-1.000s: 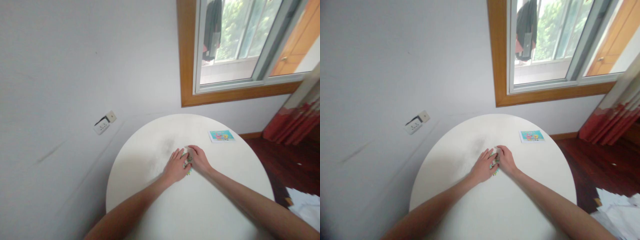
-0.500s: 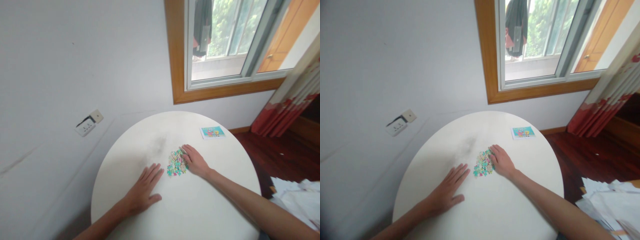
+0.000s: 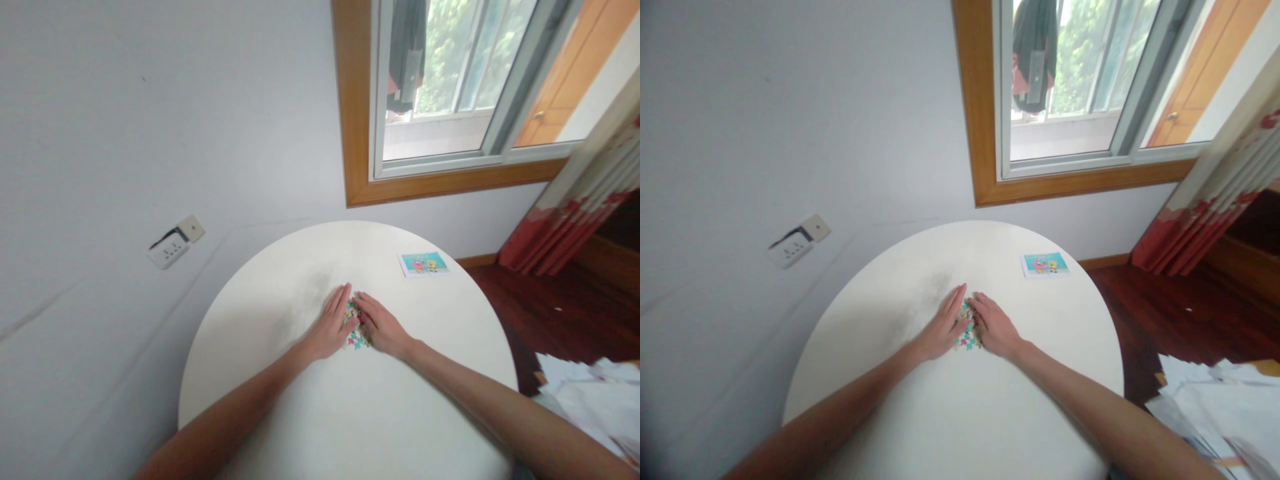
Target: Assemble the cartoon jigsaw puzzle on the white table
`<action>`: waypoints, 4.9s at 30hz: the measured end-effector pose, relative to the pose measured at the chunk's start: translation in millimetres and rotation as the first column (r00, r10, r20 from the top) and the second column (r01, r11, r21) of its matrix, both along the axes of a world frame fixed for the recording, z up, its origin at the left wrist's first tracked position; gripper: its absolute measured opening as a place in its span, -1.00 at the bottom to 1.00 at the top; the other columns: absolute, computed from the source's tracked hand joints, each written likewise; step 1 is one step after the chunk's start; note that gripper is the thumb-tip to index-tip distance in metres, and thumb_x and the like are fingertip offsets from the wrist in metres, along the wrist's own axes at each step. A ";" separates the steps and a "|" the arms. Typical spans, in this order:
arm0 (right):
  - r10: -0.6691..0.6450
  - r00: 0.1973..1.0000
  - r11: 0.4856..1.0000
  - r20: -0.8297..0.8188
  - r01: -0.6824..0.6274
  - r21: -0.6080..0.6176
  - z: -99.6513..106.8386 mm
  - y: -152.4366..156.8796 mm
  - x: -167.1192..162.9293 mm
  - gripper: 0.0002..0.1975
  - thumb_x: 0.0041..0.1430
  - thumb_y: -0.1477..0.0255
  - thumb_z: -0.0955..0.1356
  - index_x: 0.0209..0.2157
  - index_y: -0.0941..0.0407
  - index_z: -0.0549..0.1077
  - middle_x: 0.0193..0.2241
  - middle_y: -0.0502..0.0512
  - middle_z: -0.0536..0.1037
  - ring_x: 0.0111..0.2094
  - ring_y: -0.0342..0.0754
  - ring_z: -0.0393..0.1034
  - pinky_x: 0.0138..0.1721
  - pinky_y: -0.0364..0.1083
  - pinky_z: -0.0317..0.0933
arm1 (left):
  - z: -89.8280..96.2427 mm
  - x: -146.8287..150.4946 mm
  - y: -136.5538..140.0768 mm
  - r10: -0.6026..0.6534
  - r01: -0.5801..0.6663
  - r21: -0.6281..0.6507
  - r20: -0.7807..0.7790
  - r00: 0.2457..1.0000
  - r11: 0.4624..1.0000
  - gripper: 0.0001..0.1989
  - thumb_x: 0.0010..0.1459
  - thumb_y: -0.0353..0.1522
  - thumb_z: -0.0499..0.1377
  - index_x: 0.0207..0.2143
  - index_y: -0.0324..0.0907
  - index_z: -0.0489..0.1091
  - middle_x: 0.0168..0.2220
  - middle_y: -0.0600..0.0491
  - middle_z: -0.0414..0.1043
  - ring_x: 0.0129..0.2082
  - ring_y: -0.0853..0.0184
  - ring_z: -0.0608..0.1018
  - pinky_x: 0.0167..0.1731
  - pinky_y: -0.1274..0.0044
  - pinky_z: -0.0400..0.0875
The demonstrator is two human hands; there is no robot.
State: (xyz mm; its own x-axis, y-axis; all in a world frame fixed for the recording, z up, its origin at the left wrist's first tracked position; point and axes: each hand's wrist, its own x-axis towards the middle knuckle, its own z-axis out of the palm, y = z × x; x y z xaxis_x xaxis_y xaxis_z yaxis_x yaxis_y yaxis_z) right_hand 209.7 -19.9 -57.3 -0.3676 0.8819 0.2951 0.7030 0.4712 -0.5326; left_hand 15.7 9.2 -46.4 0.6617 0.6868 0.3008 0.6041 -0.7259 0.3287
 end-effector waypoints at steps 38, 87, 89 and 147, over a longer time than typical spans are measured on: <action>-0.142 0.926 0.990 -0.349 0.123 -0.076 -1.5 76.6 7.1 -0.70 0.04 0.60 0.20 -0.34 0.16 0.56 -0.39 0.08 0.58 -0.38 -0.08 0.40 -0.25 -0.09 0.25 | 10.2 -40.2 48.0 0.263 -0.216 -0.221 0.212 0.941 0.951 -0.85 0.20 -0.38 0.17 -0.33 -0.20 0.55 -0.40 0.06 0.47 -0.41 0.38 0.45 -0.34 0.54 0.30; -0.054 0.998 0.995 -0.041 0.057 0.077 0.9 53.7 24.8 -0.58 0.17 0.66 0.25 -0.09 0.03 0.60 -0.12 0.16 0.49 -0.09 0.04 0.29 -0.01 0.01 0.24 | 7.0 -40.7 31.9 0.058 -0.058 0.040 0.007 0.998 0.998 -0.77 0.29 -0.33 0.13 -0.10 0.04 0.56 0.03 0.05 0.42 0.03 0.18 0.36 0.05 0.29 0.24; -0.085 0.996 0.993 -0.008 0.085 0.082 0.6 52.9 24.7 -0.58 0.16 0.66 0.26 -0.07 0.05 0.60 -0.09 0.20 0.48 -0.06 0.07 0.28 0.00 0.04 0.23 | 5.0 -42.7 34.8 0.083 -0.084 0.046 0.022 0.996 0.995 -0.78 0.29 -0.33 0.13 -0.12 0.03 0.57 0.02 0.05 0.43 0.02 0.19 0.37 0.05 0.29 0.25; 0.038 0.992 0.999 0.117 -0.036 -0.018 22.4 32.8 6.1 -0.62 0.38 0.27 0.18 0.14 -0.13 0.42 0.18 0.08 0.38 0.17 0.11 0.10 0.17 0.22 -0.08 | 14.2 -31.1 20.7 0.003 -0.008 -0.069 -0.070 0.998 0.998 -0.61 0.38 -0.23 0.00 0.22 0.12 0.27 0.20 0.12 0.35 0.12 0.19 0.30 0.08 0.27 0.11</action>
